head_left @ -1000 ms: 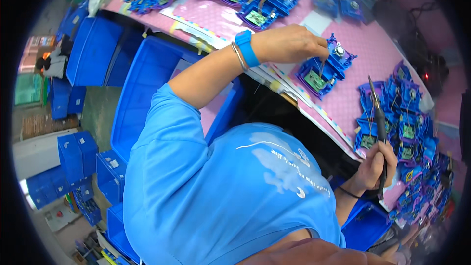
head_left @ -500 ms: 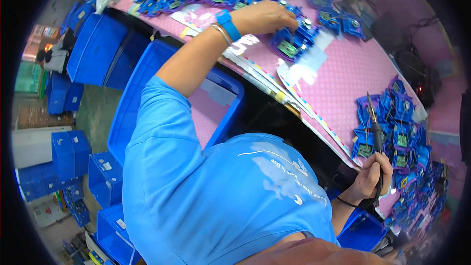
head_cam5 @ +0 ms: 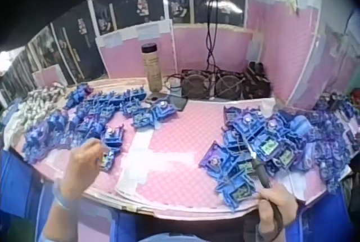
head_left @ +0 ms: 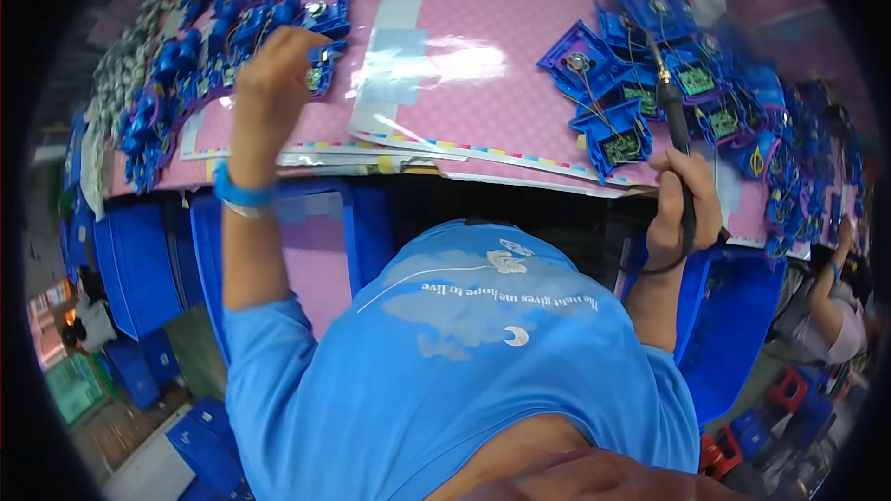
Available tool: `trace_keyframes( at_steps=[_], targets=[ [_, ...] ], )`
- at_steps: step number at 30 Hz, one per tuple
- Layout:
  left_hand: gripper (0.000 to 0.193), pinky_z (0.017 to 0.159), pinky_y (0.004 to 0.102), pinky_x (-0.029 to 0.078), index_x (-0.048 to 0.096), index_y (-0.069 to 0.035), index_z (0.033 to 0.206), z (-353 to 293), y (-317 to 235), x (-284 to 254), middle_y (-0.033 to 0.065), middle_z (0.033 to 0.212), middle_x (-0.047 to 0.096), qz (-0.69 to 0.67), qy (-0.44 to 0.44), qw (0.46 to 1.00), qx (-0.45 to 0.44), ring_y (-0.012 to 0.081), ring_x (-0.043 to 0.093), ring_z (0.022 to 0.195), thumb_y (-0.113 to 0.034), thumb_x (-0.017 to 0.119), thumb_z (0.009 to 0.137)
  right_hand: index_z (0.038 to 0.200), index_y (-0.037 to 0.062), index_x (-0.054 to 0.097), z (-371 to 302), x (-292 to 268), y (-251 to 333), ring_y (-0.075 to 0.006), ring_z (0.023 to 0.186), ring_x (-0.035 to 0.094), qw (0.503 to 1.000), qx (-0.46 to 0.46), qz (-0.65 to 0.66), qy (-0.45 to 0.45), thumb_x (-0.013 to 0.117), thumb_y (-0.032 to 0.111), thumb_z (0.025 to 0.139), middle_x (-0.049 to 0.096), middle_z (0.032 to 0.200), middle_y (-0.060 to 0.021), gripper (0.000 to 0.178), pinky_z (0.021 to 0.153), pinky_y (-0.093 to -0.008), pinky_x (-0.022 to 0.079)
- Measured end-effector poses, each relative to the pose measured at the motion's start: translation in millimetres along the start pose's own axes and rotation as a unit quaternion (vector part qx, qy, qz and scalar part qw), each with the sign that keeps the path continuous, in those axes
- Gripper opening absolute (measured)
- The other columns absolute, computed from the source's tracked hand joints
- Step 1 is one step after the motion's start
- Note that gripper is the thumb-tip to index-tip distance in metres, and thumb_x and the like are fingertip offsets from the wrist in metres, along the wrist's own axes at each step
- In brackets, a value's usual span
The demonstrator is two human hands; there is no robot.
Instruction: Soldering wires onto small blue electronic cooling fan components at a factory workbench.
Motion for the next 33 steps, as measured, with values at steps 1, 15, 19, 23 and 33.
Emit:
trace_keyframes(
  at_steps=[1,15,19,23,33],
  targets=[
    [0.034,0.069,0.0411,0.057,0.069,0.0,0.101,-2.8,-35.8,9.6,0.0182,0.104,0.069,-0.054,-0.033,0.998,0.014,0.0381,0.07,0.087,0.018,0.055,0.076,0.111,-0.0082,0.067,0.4,3.4,0.3,-0.0234,0.082,0.065,0.996,-0.039,-0.076,0.027,0.063,-0.004,0.09,0.071,0.097,-0.019,0.022,0.075,-0.0331,0.052],
    [0.022,0.065,0.0464,0.055,0.065,-0.006,0.107,46.1,-160.1,151.5,0.0167,0.095,0.063,-0.214,0.13,0.963,0.098,0.0385,0.068,0.076,-0.004,0.064,0.086,0.115,-0.0017,0.067,-19.7,20.7,-28.5,-0.034,0.107,0.075,0.979,-0.074,-0.183,0.045,0.07,-0.012,0.089,0.071,0.12,-0.0278,0.028,0.09,-0.0366,0.059],
    [0.025,0.064,0.0457,0.054,0.065,-0.007,0.109,19.0,-139.5,113.0,0.0149,0.092,0.062,-0.152,0.148,0.974,0.084,0.0368,0.068,0.074,-0.001,0.064,0.084,0.112,-0.0024,0.067,-23.6,47.7,-23.2,-0.0343,0.104,0.076,0.987,-0.062,-0.134,0.065,0.07,-0.013,0.088,0.071,0.118,-0.0303,0.026,0.087,-0.0377,0.06],
    [0.027,0.062,0.0445,0.053,0.066,-0.008,0.108,-3.9,-112.8,95.5,0.0151,0.093,0.063,-0.148,0.154,0.977,0.014,0.0366,0.067,0.072,0.001,0.067,0.082,0.112,-0.0027,0.068,-20.4,85.7,-15.7,-0.0343,0.104,0.075,0.989,-0.061,-0.104,0.085,0.072,-0.012,0.087,0.07,0.119,-0.0304,0.027,0.086,-0.0381,0.062],
    [0.022,0.056,0.0193,0.038,0.074,0.002,0.11,-41.0,-71.0,85.3,-0.0061,0.08,0.056,-0.608,-0.063,0.712,-0.344,-0.0017,0.043,0.061,0.0,0.07,0.089,0.111,-0.007,0.067,-4.1,97.0,20.7,-0.032,0.081,0.073,0.984,-0.116,-0.063,0.118,0.069,-0.011,0.086,0.074,0.094,-0.024,0.025,0.072,-0.037,0.059]
  ],
)
Point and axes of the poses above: each hand's wrist, its own z-axis towards the middle knuckle, its own x-axis out of the palm, y = z × x, the point moved 6 cm from there along z, towards the middle knuckle
